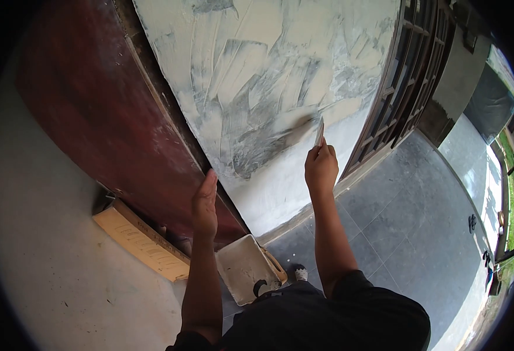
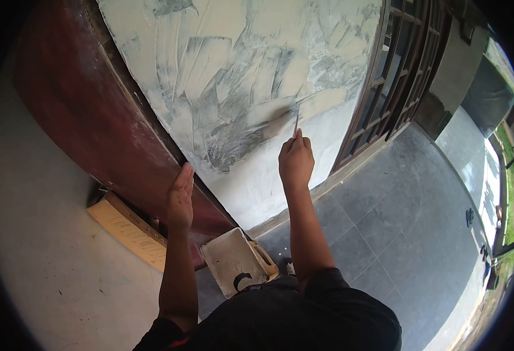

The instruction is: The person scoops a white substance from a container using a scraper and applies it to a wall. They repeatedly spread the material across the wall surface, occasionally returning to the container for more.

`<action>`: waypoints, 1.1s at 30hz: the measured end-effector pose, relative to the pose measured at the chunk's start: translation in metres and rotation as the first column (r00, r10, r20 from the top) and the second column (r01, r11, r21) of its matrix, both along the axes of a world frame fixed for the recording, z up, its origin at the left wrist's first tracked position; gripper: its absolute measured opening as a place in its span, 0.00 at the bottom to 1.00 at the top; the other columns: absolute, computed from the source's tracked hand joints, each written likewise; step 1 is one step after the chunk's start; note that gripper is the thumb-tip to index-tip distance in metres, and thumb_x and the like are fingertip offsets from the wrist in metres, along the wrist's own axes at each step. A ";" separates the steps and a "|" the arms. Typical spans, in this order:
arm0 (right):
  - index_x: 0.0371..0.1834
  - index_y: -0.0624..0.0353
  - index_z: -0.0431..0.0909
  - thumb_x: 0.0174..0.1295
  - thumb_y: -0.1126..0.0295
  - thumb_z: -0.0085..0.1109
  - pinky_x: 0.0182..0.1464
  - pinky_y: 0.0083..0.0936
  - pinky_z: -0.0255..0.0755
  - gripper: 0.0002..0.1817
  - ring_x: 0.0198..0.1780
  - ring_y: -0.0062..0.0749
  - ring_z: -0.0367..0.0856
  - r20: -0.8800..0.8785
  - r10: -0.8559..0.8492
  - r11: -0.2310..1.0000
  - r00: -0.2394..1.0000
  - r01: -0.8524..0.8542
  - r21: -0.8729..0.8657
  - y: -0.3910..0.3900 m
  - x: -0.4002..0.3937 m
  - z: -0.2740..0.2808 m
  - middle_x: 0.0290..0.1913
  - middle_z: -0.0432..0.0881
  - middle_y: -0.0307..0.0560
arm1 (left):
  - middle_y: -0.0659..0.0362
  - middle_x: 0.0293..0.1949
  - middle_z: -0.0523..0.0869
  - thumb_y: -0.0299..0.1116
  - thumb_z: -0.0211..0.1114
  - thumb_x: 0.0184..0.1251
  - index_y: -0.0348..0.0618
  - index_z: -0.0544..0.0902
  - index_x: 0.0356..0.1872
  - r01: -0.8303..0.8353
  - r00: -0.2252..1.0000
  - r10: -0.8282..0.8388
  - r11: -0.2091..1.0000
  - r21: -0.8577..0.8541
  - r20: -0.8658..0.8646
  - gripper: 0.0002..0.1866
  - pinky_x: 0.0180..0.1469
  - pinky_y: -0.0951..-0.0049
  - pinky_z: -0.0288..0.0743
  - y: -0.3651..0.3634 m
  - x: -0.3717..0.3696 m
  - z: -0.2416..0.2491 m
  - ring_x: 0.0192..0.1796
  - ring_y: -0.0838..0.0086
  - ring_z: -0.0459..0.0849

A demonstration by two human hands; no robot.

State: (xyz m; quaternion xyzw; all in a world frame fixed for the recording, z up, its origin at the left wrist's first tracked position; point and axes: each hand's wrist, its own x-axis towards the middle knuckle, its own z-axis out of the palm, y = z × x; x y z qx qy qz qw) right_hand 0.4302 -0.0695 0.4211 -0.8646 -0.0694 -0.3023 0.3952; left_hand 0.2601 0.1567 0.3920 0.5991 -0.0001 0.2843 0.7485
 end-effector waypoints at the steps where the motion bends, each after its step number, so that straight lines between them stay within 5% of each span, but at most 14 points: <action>1: 0.55 0.72 0.76 0.69 0.69 0.49 0.37 0.41 0.79 0.18 0.35 0.52 0.82 0.025 -0.078 0.997 0.997 0.078 -0.019 0.002 0.018 -0.001 0.38 0.81 0.58 | 0.46 0.74 0.63 0.33 0.37 0.74 0.28 0.64 0.71 -0.008 1.000 0.008 1.000 -0.001 0.006 0.28 0.79 0.62 0.47 -0.001 0.000 0.000 0.77 0.59 0.59; 6: 0.57 0.82 0.70 0.61 0.72 0.53 0.29 0.28 0.81 0.25 0.34 0.40 0.84 0.173 0.265 0.903 0.949 -0.181 -0.391 0.104 -0.051 -0.037 0.37 0.78 0.54 | 0.46 0.74 0.63 0.33 0.37 0.72 0.28 0.63 0.71 -0.013 1.000 0.013 0.999 -0.029 0.004 0.29 0.80 0.61 0.45 -0.002 0.000 0.000 0.77 0.58 0.59; 9: 0.57 0.77 0.73 0.60 0.73 0.55 0.30 0.30 0.81 0.23 0.33 0.39 0.83 0.128 0.413 0.874 0.902 -0.353 -0.335 0.096 -0.109 -0.044 0.35 0.79 0.51 | 0.46 0.75 0.63 0.32 0.37 0.70 0.29 0.63 0.71 -0.009 1.000 0.009 0.999 -0.050 0.009 0.30 0.80 0.61 0.45 -0.004 0.000 -0.003 0.77 0.58 0.58; 11: 0.55 0.70 0.77 0.60 0.73 0.56 0.30 0.34 0.80 0.20 0.32 0.41 0.82 0.083 0.470 0.880 0.879 -0.460 -0.117 0.062 -0.106 -0.041 0.33 0.78 0.50 | 0.47 0.75 0.63 0.32 0.37 0.70 0.29 0.63 0.71 -0.018 1.000 0.019 0.998 -0.057 0.015 0.30 0.80 0.61 0.44 -0.002 0.001 -0.002 0.77 0.58 0.58; 16: 0.54 0.70 0.78 0.67 0.72 0.52 0.32 0.39 0.77 0.16 0.31 0.48 0.81 0.122 -0.093 0.995 0.988 0.096 -0.020 -0.007 0.013 -0.025 0.34 0.80 0.54 | 0.46 0.74 0.63 0.33 0.37 0.72 0.29 0.63 0.71 -0.013 1.000 0.013 1.000 -0.015 0.003 0.29 0.79 0.61 0.46 -0.002 0.001 0.001 0.77 0.58 0.59; 18: 0.56 0.73 0.76 0.68 0.70 0.51 0.33 0.38 0.78 0.18 0.32 0.48 0.82 0.123 -0.116 0.992 0.986 0.120 -0.029 0.003 0.042 -0.033 0.34 0.80 0.55 | 0.46 0.74 0.63 0.33 0.37 0.73 0.29 0.63 0.71 -0.021 1.000 0.021 1.000 -0.012 0.003 0.29 0.79 0.61 0.46 -0.004 0.001 0.002 0.77 0.59 0.59; 23: 0.58 0.80 0.70 0.60 0.69 0.56 0.25 0.28 0.80 0.27 0.31 0.36 0.83 0.153 0.225 0.923 0.962 -0.160 -0.350 0.111 -0.061 -0.071 0.33 0.77 0.50 | 0.46 0.74 0.63 0.32 0.37 0.73 0.28 0.63 0.71 -0.039 0.999 0.039 0.999 -0.019 -0.019 0.29 0.79 0.62 0.47 -0.006 0.002 0.001 0.77 0.59 0.59; 24: 0.57 0.77 0.72 0.59 0.69 0.56 0.25 0.35 0.80 0.25 0.31 0.40 0.83 0.100 0.348 0.895 0.932 -0.299 -0.330 0.119 -0.092 -0.086 0.31 0.78 0.51 | 0.46 0.74 0.63 0.32 0.37 0.73 0.28 0.63 0.71 -0.012 1.000 0.013 0.999 -0.033 0.021 0.29 0.79 0.62 0.47 -0.002 0.001 -0.003 0.77 0.59 0.59; 26: 0.59 0.72 0.73 0.59 0.70 0.57 0.28 0.33 0.80 0.25 0.33 0.39 0.83 0.019 0.498 0.848 0.867 -0.482 -0.220 0.097 -0.128 -0.075 0.33 0.78 0.50 | 0.46 0.74 0.63 0.32 0.37 0.73 0.28 0.63 0.71 0.023 0.998 -0.020 0.999 -0.043 0.065 0.28 0.79 0.62 0.47 -0.001 0.003 -0.009 0.77 0.59 0.59; 28: 0.58 0.67 0.76 0.62 0.71 0.57 0.32 0.36 0.80 0.21 0.33 0.43 0.83 -0.032 0.517 0.854 0.856 -0.517 -0.054 0.068 -0.118 -0.072 0.34 0.79 0.51 | 0.46 0.74 0.63 0.31 0.37 0.73 0.27 0.63 0.71 0.014 0.997 -0.009 0.998 -0.058 0.077 0.28 0.79 0.61 0.47 0.001 0.002 -0.010 0.77 0.59 0.60; 33: 0.56 0.68 0.78 0.67 0.70 0.51 0.36 0.41 0.78 0.18 0.34 0.52 0.82 0.031 -0.006 1.000 1.000 0.006 0.022 -0.011 0.010 -0.053 0.37 0.80 0.55 | 0.46 0.74 0.63 0.33 0.37 0.75 0.28 0.63 0.71 -0.027 0.999 0.027 1.000 -0.012 0.018 0.28 0.79 0.61 0.46 -0.004 0.001 -0.001 0.77 0.58 0.60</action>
